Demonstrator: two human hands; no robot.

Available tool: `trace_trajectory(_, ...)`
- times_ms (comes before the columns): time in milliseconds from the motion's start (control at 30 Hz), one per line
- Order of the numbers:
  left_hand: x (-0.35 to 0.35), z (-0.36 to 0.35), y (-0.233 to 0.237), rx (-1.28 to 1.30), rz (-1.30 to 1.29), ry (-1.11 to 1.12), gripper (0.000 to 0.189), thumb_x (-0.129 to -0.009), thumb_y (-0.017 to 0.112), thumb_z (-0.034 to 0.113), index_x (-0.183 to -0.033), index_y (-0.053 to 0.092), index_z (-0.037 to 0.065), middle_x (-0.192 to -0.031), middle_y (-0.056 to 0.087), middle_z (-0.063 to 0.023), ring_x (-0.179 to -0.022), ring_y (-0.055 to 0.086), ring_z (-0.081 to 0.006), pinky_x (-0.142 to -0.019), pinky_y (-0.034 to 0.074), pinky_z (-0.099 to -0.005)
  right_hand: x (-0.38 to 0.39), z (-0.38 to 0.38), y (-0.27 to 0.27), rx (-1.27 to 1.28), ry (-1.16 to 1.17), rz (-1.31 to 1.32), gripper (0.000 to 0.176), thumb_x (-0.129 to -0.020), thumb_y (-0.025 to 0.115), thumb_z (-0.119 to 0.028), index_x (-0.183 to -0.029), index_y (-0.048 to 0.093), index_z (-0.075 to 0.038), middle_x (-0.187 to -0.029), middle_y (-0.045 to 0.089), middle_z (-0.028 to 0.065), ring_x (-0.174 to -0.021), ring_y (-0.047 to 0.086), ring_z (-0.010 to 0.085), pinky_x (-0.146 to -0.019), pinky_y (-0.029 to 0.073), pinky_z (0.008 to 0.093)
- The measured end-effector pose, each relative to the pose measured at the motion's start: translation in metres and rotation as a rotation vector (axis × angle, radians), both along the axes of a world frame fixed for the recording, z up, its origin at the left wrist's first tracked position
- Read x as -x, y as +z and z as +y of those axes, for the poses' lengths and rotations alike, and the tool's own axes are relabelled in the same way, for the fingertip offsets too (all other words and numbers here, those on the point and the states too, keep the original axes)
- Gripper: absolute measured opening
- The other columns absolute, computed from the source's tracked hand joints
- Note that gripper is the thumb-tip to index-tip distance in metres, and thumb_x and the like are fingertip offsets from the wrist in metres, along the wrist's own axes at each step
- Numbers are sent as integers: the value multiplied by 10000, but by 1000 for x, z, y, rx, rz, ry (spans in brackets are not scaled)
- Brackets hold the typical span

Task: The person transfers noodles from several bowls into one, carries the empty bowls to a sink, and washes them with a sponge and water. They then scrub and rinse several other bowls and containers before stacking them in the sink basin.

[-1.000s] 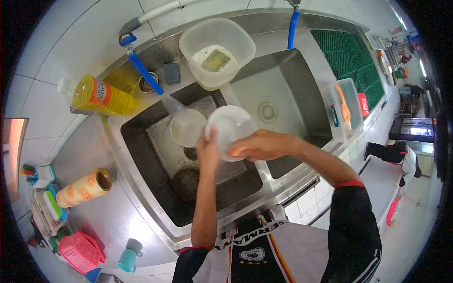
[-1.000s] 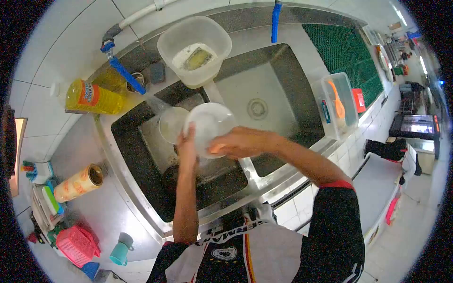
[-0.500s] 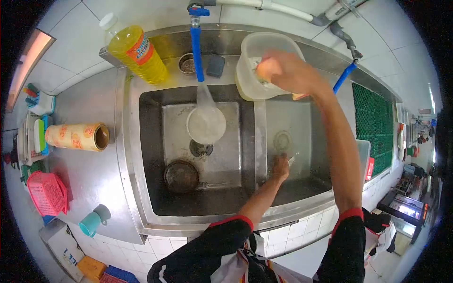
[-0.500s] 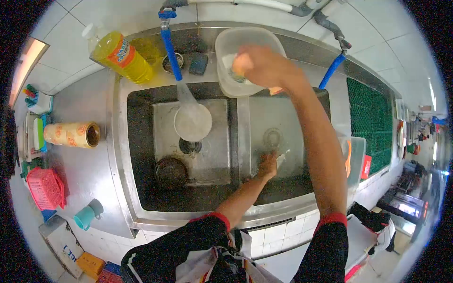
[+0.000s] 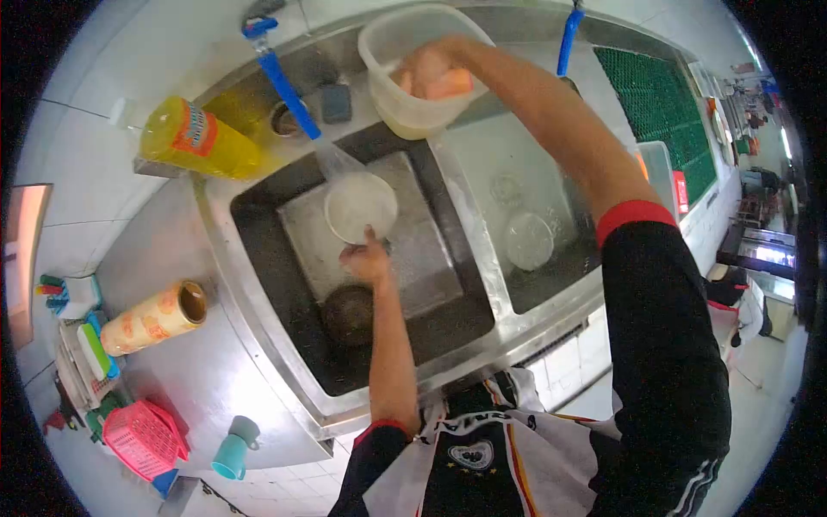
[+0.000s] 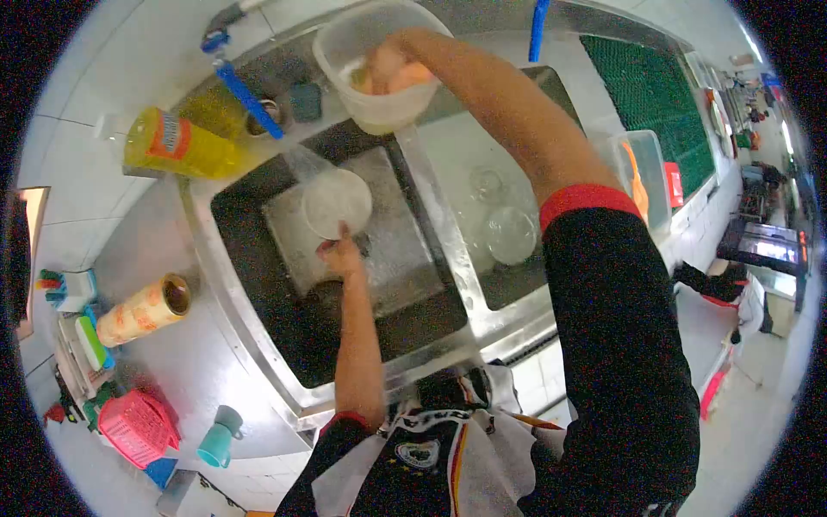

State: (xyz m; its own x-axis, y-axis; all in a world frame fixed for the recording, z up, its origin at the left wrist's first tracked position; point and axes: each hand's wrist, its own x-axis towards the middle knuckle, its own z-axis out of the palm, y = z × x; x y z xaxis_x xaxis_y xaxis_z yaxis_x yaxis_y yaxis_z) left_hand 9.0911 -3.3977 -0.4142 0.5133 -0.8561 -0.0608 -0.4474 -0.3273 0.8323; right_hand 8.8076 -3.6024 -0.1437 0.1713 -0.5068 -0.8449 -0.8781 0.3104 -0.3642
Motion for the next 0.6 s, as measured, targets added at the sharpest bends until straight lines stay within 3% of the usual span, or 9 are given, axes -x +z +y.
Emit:
trace_trajectory(33,-1,-10,1,-14,77,-43,426,-844,777,190,-1104,523,-31,-1044,679,-208,-930,675,-378,-857,526,-487,12,-8,-18,-72,-90,-118,476,-638,794,-152,-1104,705,-109,-1047,714,158,-979,687,328,-838,549,507)
trace_trajectory(100,-13,-19,-9,-175,-1,-136,535,-774,831,228,-1146,531,-14,-1087,692,-231,-989,680,-403,-872,524,-495,20,-28,-55,195,58,329,442,-618,813,-161,-1046,719,-105,-1007,727,147,-937,697,322,-807,558,495)
trace_trajectory(133,-17,-25,-10,-261,-37,-185,592,-740,858,246,-1167,535,-5,-1108,699,-242,-1018,682,-416,-879,523,-499,12,-27,-43,276,152,372,374,-679,796,-193,-1041,720,-134,-1000,732,128,-926,701,304,-798,558,477)
trace_trajectory(200,-20,-36,30,-339,-24,-228,457,-799,781,184,-1128,546,-27,-1083,691,-263,-983,685,-432,-847,532,-517,-7,-6,-6,412,327,466,241,-801,763,-256,-1030,722,-191,-985,742,89,-903,710,266,-782,557,441)
trace_trajectory(300,-24,-52,39,-266,-34,-353,379,-833,727,146,-1133,571,-24,-1042,695,-271,-930,695,-433,-810,537,-522,-15,-1,37,804,195,337,333,-761,761,-168,-1087,703,-139,-964,729,112,-880,679,311,-820,537,444)
trace_trajectory(433,-33,-66,3,65,20,-527,326,-828,702,104,-1108,595,-24,-1022,681,-272,-920,685,-405,-795,530,-512,-32,57,116,1154,-204,24,309,-856,720,-167,-1158,670,-120,-968,720,47,-866,676,192,-773,541,356)
trace_trajectory(533,-21,-76,36,107,-237,-609,332,-823,692,68,-1108,561,-43,-1019,653,-262,-960,655,-398,-810,512,-512,-54,111,133,1239,-575,-264,321,-873,731,-173,-1176,657,-93,-1001,701,1,-887,658,111,-781,538,290)
trace_trajectory(600,-10,-86,64,-69,-81,-655,353,-820,692,54,-1126,546,-45,-1026,630,-259,-992,627,-410,-840,494,-520,-70,152,122,1171,-761,-420,326,-881,737,-177,-1179,656,-75,-1034,686,-14,-913,644,80,-806,535,263)
